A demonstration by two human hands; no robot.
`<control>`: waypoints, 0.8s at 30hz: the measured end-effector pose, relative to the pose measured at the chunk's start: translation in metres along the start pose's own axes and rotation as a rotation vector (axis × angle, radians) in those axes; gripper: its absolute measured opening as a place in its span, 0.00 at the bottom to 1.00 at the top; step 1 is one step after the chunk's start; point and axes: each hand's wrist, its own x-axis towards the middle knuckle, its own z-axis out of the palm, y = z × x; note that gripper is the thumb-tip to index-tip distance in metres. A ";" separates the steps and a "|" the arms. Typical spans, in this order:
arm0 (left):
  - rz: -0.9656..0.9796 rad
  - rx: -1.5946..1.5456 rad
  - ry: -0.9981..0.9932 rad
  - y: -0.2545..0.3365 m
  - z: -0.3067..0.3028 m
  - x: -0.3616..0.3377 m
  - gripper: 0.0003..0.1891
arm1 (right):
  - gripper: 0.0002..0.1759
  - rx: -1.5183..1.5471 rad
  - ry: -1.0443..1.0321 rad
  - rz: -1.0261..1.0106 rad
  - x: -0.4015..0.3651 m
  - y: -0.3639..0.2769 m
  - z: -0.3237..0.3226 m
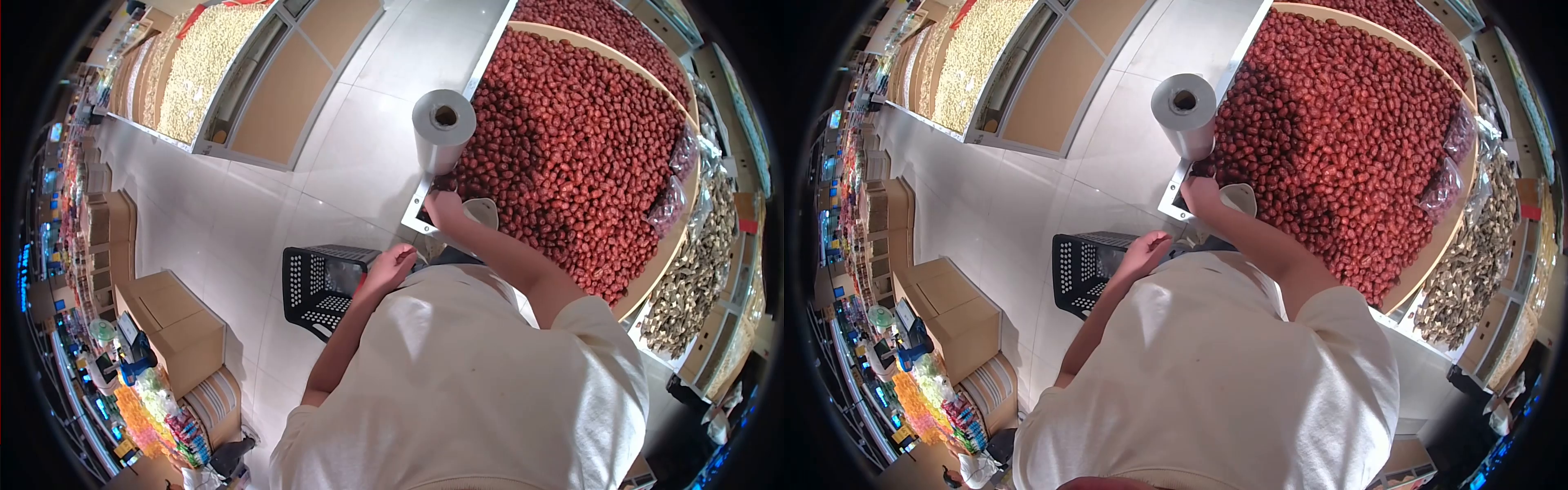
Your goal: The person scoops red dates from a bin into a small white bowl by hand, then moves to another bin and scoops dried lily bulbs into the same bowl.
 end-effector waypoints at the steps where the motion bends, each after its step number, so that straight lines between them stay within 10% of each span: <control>1: 0.000 -0.002 0.003 0.000 0.000 0.000 0.16 | 0.09 0.004 0.024 -0.015 0.000 0.000 0.002; 24: 0.027 -0.087 0.040 -0.013 0.005 0.005 0.15 | 0.06 0.084 -0.011 0.073 0.000 -0.007 -0.011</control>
